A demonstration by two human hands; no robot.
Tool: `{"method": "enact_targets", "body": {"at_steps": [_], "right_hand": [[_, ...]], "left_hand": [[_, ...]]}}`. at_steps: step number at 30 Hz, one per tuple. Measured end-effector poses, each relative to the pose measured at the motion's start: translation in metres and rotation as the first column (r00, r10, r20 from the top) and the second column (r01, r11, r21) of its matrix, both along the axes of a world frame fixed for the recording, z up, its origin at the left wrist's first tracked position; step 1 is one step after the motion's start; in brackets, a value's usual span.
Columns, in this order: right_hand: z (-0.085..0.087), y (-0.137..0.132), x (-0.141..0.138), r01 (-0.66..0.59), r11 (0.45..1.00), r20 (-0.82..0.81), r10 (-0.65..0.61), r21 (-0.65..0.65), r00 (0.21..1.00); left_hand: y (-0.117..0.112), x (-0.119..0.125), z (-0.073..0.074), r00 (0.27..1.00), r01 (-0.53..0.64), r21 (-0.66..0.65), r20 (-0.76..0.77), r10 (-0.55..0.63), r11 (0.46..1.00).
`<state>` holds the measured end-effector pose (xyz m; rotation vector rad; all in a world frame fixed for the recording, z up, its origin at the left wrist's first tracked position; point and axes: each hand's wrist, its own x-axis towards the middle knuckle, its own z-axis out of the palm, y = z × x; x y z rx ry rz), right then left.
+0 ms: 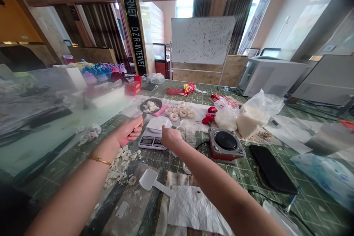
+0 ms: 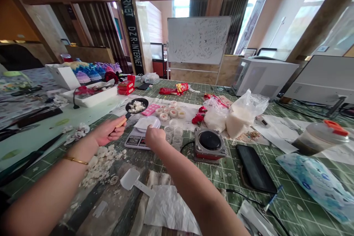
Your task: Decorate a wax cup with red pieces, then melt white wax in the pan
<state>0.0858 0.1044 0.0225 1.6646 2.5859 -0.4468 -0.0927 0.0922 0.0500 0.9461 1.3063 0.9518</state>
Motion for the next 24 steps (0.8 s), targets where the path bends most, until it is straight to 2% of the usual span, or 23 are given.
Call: {"method": "enact_targets", "body": {"at_steps": [4,8,10,13,18,24], "right_hand": [[0.021,-0.058,0.044,-0.089,0.996,0.032,0.089,0.013,0.996],[0.041,-0.125,0.121,-0.115,0.992,0.035,0.113,0.052,0.993],[0.046,-0.152,0.159,-0.061,0.998,-0.001,0.061,0.036,0.998],[0.041,-0.181,0.201,0.093,0.995,-0.043,-0.094,-0.017,0.995],[0.026,-0.208,0.229,0.245,0.965,-0.084,-0.253,-0.098,0.964],[0.019,-0.221,0.239,0.298,0.946,-0.139,-0.314,-0.126,0.939]], "left_hand": [[-0.019,0.03,0.002,0.989,0.146,0.017,-0.004,-0.146,0.989],[-0.035,0.08,0.001,0.944,0.331,-0.007,0.014,-0.331,0.944],[-0.043,0.109,0.001,0.907,0.421,-0.022,0.033,-0.42,0.907],[-0.052,0.151,0.0,0.852,0.523,-0.043,0.06,-0.52,0.851],[-0.06,0.207,-0.008,0.8,0.6,-0.081,0.075,-0.595,0.796],[-0.063,0.238,-0.024,0.791,0.611,-0.107,0.079,-0.606,0.784]]}}
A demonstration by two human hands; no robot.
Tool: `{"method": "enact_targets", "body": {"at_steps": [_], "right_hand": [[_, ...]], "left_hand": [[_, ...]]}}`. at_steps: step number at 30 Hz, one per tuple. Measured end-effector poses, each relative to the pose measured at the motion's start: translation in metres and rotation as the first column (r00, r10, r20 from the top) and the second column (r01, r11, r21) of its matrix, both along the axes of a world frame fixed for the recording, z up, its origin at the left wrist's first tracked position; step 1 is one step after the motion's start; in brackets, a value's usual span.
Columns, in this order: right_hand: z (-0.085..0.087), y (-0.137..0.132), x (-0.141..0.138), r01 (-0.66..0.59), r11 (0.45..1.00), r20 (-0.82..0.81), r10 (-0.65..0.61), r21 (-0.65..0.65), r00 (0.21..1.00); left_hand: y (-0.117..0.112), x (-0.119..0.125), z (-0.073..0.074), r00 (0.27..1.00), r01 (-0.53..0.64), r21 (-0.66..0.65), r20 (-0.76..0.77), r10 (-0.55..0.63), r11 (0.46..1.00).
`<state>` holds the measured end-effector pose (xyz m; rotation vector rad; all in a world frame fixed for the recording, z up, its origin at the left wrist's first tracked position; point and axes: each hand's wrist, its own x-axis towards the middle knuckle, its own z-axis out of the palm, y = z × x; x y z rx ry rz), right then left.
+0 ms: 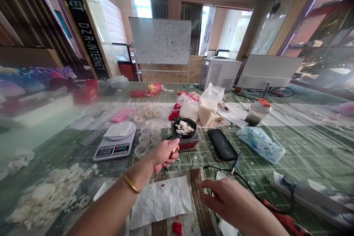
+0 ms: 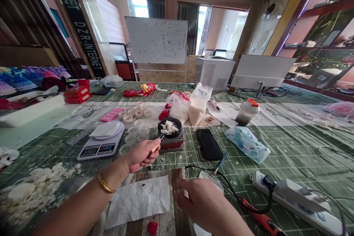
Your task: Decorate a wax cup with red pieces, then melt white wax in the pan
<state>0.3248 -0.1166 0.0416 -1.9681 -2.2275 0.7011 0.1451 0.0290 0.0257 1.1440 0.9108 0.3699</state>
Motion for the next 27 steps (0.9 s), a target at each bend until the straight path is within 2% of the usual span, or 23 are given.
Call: {"method": "enact_targets", "body": {"at_steps": [5,8,10,13,16,18,20,21,22,23,25,27], "right_hand": [[-0.008,-0.008,0.009,0.049,0.999,0.012,-0.049,-0.009,0.999],[-0.014,-0.017,0.019,0.113,0.993,0.02,-0.113,-0.014,0.993],[-0.02,-0.024,0.026,0.144,0.99,0.022,-0.143,-0.004,0.989],[-0.037,-0.033,0.036,0.137,0.99,0.046,-0.136,-0.033,0.99],[-0.054,-0.037,0.04,0.138,0.986,0.077,-0.131,-0.089,0.988],[-0.06,-0.036,0.042,0.143,0.986,0.051,-0.139,-0.091,0.989],[-0.061,-0.035,0.047,0.152,0.985,-0.038,-0.156,-0.085,0.987],[-0.06,-0.035,0.051,0.167,0.983,-0.101,-0.175,-0.08,0.979],[-0.06,-0.035,0.056,0.202,0.976,-0.168,-0.213,-0.079,0.962],[-0.059,-0.035,0.062,0.253,0.964,-0.241,-0.266,-0.084,0.933],[-0.058,-0.037,0.075,0.389,0.914,-0.407,-0.4,-0.114,0.821],[-0.056,-0.038,0.086,0.529,0.833,-0.587,-0.513,-0.165,0.625]], "left_hand": [[0.001,0.004,-0.01,1.0,0.002,0.003,-0.02,-0.002,1.0],[0.001,-0.01,-0.007,0.999,0.018,-0.037,-0.037,-0.019,0.999],[-0.002,-0.027,-0.001,1.0,-0.019,-0.062,-0.011,0.018,0.998],[-0.017,-0.054,0.005,0.954,-0.147,-0.199,0.23,0.192,0.969],[-0.048,-0.067,-0.006,0.904,-0.167,-0.271,0.343,0.257,0.948],[-0.073,-0.069,-0.025,0.923,-0.174,-0.189,0.31,0.227,0.966],[-0.098,-0.07,-0.05,0.969,-0.188,0.046,0.17,0.178,0.981],[-0.109,-0.072,-0.063,0.987,-0.156,0.207,0.08,0.142,0.966],[-0.118,-0.074,-0.075,0.993,-0.111,0.382,-0.004,0.121,0.918],[-0.124,-0.078,-0.085,0.993,-0.041,0.556,-0.07,0.096,0.83],[-0.129,-0.086,-0.1,0.981,0.14,0.804,-0.192,0.028,0.578],[-0.127,-0.093,-0.107,0.948,0.308,0.906,-0.317,-0.017,0.289]]}}
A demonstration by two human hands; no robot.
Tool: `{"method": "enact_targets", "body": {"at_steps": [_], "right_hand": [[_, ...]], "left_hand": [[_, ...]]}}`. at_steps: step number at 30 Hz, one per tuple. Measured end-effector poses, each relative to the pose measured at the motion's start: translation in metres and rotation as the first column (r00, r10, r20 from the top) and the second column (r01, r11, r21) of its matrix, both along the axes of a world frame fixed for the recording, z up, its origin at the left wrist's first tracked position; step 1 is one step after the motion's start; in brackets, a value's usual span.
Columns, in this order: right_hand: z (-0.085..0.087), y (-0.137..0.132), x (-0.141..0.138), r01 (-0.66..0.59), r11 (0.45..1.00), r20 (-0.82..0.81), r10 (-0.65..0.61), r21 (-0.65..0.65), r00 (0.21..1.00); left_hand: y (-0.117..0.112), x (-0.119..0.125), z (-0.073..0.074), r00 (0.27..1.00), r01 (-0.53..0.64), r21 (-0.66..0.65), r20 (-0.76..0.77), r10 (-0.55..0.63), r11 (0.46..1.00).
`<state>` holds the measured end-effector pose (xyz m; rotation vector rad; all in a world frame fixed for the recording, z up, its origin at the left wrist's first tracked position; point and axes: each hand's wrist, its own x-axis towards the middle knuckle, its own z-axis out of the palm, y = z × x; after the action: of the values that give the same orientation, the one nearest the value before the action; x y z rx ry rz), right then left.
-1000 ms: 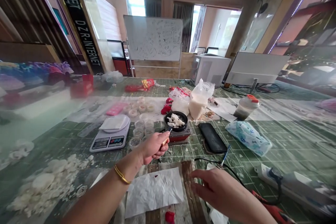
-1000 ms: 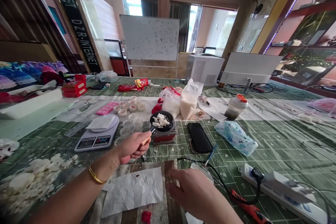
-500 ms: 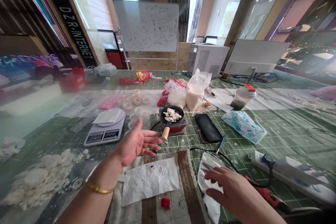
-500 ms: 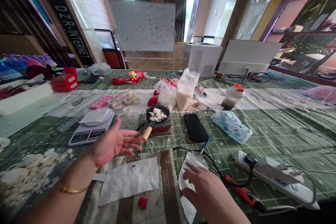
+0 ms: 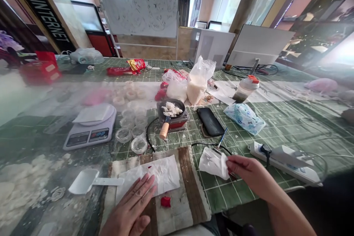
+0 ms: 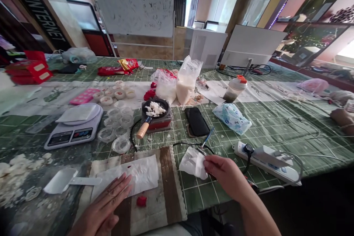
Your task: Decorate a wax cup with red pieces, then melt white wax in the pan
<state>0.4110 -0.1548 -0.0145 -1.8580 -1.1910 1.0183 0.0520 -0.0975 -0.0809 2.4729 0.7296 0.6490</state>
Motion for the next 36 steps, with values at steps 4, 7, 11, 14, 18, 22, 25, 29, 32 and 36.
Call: {"method": "enact_targets", "body": {"at_steps": [4,7,11,14,18,22,25,29,32,36], "right_hand": [[0.01,0.006,0.009,0.341,0.932,-0.406,-0.266,0.124,0.874],[0.018,0.014,0.009,0.472,0.865,-0.552,-0.313,0.17,0.773],[0.024,0.021,0.008,0.464,0.838,-0.508,-0.277,0.288,0.816],[0.03,0.024,0.003,0.241,0.892,-0.324,-0.115,0.383,0.939],[0.034,0.033,-0.012,-0.086,0.913,-0.124,0.146,0.399,0.981],[0.023,0.047,-0.039,0.15,0.873,-0.231,-0.044,0.465,0.972],[0.015,0.054,-0.061,0.313,0.832,-0.385,-0.132,0.459,0.914],[0.014,0.057,-0.088,0.413,0.848,-0.572,-0.167,0.331,0.803],[0.014,0.058,-0.101,0.274,0.909,-0.557,-0.058,0.312,0.828],[0.01,0.063,-0.108,0.132,0.934,-0.606,0.103,0.331,0.789]], "left_hand": [[0.012,-0.007,-0.002,0.982,0.076,0.265,-0.189,-0.026,0.961],[0.018,-0.012,-0.006,0.97,0.13,0.288,-0.234,-0.062,0.949],[0.017,-0.013,0.003,0.997,0.063,0.085,-0.051,-0.059,0.994],[0.014,0.009,0.03,0.989,-0.036,-0.178,0.138,0.061,0.983],[0.02,0.071,0.069,0.982,-0.036,-0.134,0.177,0.06,0.99],[0.029,0.127,0.089,0.972,-0.033,-0.264,0.217,0.092,0.964],[0.032,0.147,0.092,0.947,0.115,-0.481,0.316,0.05,0.869],[0.034,0.153,0.088,0.661,0.525,-0.612,0.731,0.17,0.591],[0.029,0.156,0.082,0.41,0.755,-0.572,0.794,0.449,0.322],[0.018,0.158,0.07,0.388,0.805,-0.538,0.796,0.464,0.249]]}}
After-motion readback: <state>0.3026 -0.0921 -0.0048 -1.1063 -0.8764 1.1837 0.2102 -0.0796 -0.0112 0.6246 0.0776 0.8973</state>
